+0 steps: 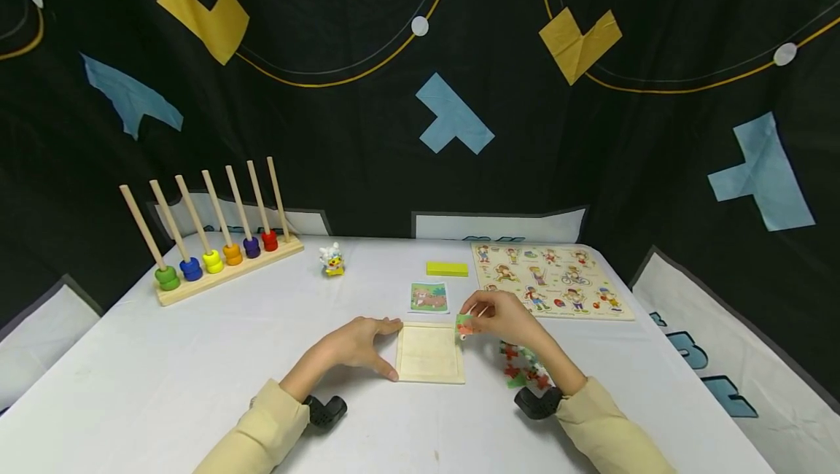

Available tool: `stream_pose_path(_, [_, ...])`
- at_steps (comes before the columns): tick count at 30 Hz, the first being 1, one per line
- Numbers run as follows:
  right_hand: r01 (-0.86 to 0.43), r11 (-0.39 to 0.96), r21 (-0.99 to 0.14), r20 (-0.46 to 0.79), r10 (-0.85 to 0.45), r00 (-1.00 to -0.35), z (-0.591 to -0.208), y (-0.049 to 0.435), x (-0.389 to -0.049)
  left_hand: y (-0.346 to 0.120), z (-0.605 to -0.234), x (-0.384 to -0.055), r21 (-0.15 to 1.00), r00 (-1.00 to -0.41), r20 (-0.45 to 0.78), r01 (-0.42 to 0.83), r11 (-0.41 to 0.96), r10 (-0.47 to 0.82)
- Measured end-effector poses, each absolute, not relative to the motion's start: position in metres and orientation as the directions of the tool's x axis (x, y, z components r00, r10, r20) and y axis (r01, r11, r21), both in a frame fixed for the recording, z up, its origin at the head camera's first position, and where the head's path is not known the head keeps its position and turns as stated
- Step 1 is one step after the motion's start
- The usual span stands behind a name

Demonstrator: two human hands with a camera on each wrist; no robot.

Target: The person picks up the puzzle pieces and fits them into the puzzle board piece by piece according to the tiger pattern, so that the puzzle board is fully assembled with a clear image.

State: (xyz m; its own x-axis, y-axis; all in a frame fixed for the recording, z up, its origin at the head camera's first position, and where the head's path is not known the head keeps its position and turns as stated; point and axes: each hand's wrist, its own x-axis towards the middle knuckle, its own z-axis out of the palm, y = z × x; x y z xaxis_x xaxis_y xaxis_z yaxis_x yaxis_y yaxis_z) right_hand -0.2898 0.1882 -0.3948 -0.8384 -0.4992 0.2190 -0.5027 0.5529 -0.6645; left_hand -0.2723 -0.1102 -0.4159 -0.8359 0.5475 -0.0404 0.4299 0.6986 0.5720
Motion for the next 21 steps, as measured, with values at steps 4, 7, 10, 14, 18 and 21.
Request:
stream_pose_path(4, [-0.509,0.507,-0.696,0.216,-0.529,-0.821,-0.393,0.171,-0.294,-0.11,-0.415,-0.272,0.567,-0.837,-0.041,0.43,0.702,0.546])
stream_pose_path(7, [-0.491,0.489,-0.721,0.192,-0.54,-0.82,-0.392,0.158,-0.295,-0.111,-0.415,-0.272,0.559,-0.835,-0.044,0.435,0.706,0.549])
stream_pose_path(10, [-0.473,0.498,-0.726,0.164,-0.543,-0.824,-0.395,0.146,-0.297,-0.111,-0.415,-0.272,0.556,-0.833,-0.048,0.436,0.708,0.551])
stream_pose_path(14, [-0.476,0.542,-0.692,0.146,-0.541,-0.828,-0.404,0.133,-0.301,-0.111,-0.415,-0.272,0.556,-0.835,-0.054,0.431,0.711,0.548])
stream_pose_path(18, [-0.476,0.562,-0.676,0.13,-0.545,-0.828,-0.412,0.124,-0.306,-0.111,-0.416,-0.273,0.558,-0.833,-0.05,0.435,0.707,0.551])
stream_pose_path(21, [-0.444,0.553,-0.705,0.099,-0.542,-0.834,-0.415,0.119,-0.307,-0.111,-0.416,-0.273,0.558,-0.832,-0.049,0.436,0.706,0.553])
